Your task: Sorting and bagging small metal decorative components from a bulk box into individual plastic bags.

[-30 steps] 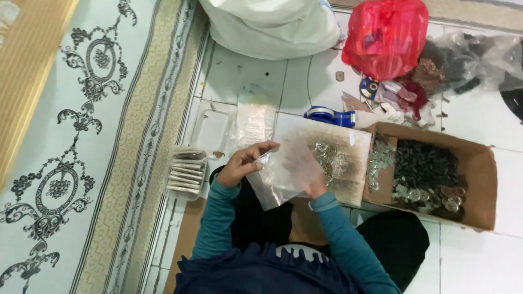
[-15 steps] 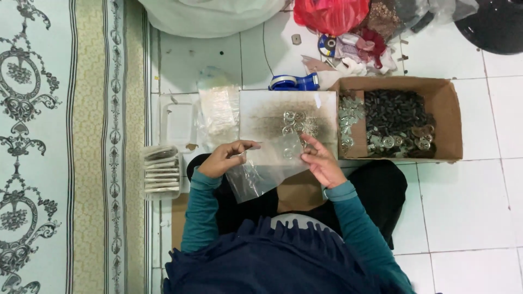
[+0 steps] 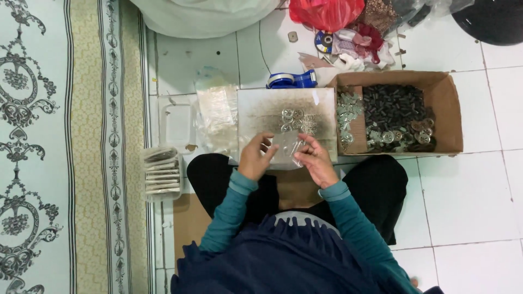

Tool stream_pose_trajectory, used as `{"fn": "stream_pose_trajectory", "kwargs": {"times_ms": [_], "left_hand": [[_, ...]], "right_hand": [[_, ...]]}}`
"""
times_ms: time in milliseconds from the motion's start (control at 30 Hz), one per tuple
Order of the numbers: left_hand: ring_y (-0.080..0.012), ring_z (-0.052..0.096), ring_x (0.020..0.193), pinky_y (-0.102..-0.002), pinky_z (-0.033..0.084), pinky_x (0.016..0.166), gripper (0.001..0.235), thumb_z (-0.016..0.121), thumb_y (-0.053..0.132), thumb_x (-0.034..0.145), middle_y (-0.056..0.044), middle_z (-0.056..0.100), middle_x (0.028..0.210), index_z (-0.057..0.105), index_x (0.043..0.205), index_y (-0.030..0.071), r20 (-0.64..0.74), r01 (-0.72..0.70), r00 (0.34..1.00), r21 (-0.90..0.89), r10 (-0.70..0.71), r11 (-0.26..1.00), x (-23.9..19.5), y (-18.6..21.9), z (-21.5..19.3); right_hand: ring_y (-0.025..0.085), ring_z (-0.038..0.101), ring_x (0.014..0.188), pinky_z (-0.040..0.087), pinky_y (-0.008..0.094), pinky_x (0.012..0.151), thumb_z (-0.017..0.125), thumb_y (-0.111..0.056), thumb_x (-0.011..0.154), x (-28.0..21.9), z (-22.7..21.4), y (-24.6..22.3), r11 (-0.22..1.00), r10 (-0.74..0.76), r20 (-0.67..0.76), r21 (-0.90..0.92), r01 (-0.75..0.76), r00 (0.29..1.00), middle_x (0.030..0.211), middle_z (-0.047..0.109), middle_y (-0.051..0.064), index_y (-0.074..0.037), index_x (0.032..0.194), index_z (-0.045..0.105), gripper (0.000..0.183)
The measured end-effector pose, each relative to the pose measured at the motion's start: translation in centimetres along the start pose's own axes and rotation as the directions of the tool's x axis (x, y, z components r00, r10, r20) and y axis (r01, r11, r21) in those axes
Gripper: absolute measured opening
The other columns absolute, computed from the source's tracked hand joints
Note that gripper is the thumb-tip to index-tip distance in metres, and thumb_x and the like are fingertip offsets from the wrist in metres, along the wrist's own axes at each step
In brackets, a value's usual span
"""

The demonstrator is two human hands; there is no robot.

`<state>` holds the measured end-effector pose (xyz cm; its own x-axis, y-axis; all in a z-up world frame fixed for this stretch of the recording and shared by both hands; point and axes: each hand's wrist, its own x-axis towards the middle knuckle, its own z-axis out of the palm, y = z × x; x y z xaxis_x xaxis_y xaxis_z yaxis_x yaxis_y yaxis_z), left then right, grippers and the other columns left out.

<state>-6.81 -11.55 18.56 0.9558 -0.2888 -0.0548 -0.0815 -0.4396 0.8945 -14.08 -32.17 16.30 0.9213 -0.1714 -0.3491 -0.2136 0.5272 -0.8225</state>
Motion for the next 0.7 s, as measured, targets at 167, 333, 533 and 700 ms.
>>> {"fn": "stream_pose_trajectory", "kwargs": {"times_ms": [167,333,533,700], "left_hand": [[-0.0221,0.071,0.075,-0.036,0.057,0.068,0.054,0.082,0.039,0.086,-0.005,0.07,0.087,0.066,0.132,0.018,0.114,0.1,0.989,-0.024,-0.097,0.995,-1.6,1.5,4.5],[-0.0305,0.074,0.085,-0.045,0.059,0.077,0.039,0.072,0.022,0.089,-0.008,0.075,0.089,0.066,0.128,0.02,0.142,0.135,0.98,0.058,-0.142,0.989,-1.7,-0.2,4.0],[-0.025,0.072,0.083,-0.041,0.058,0.077,0.039,0.061,0.018,0.09,-0.003,0.071,0.086,0.063,0.128,0.023,0.084,0.237,0.965,0.13,-0.249,0.963,-0.7,1.4,1.1],[-0.0285,0.072,0.083,-0.044,0.058,0.077,0.045,0.057,0.015,0.089,-0.009,0.071,0.086,0.065,0.134,0.017,0.016,0.272,0.961,0.123,-0.276,0.954,0.7,3.7,-1.1]], "right_hand": [[0.011,0.069,0.076,0.062,0.024,0.073,0.08,0.01,0.075,0.3,-0.6,2.9,0.981,-0.044,0.053,-0.186,0.053,0.998,0.082,0.067,0.001,-0.011,0.144,0.061,0.074],[0.008,0.063,0.073,0.057,0.02,0.069,0.083,0.003,0.076,-1.2,0.6,2.6,0.98,-0.032,0.041,-0.193,0.04,0.999,0.082,0.065,0.001,-0.011,0.14,0.063,0.068],[0.009,0.063,0.073,0.057,0.022,0.066,0.083,-0.001,0.081,0.2,0.1,1.5,0.991,-0.053,0.0,-0.121,0.052,0.999,0.085,0.067,0.004,-0.007,0.137,0.064,0.06],[0.007,0.059,0.075,0.053,0.019,0.068,0.076,-0.009,0.091,6.0,-1.4,-0.1,0.962,-0.163,-0.064,-0.231,0.144,0.985,0.085,0.063,0.0,-0.008,0.13,0.069,0.04]]}}
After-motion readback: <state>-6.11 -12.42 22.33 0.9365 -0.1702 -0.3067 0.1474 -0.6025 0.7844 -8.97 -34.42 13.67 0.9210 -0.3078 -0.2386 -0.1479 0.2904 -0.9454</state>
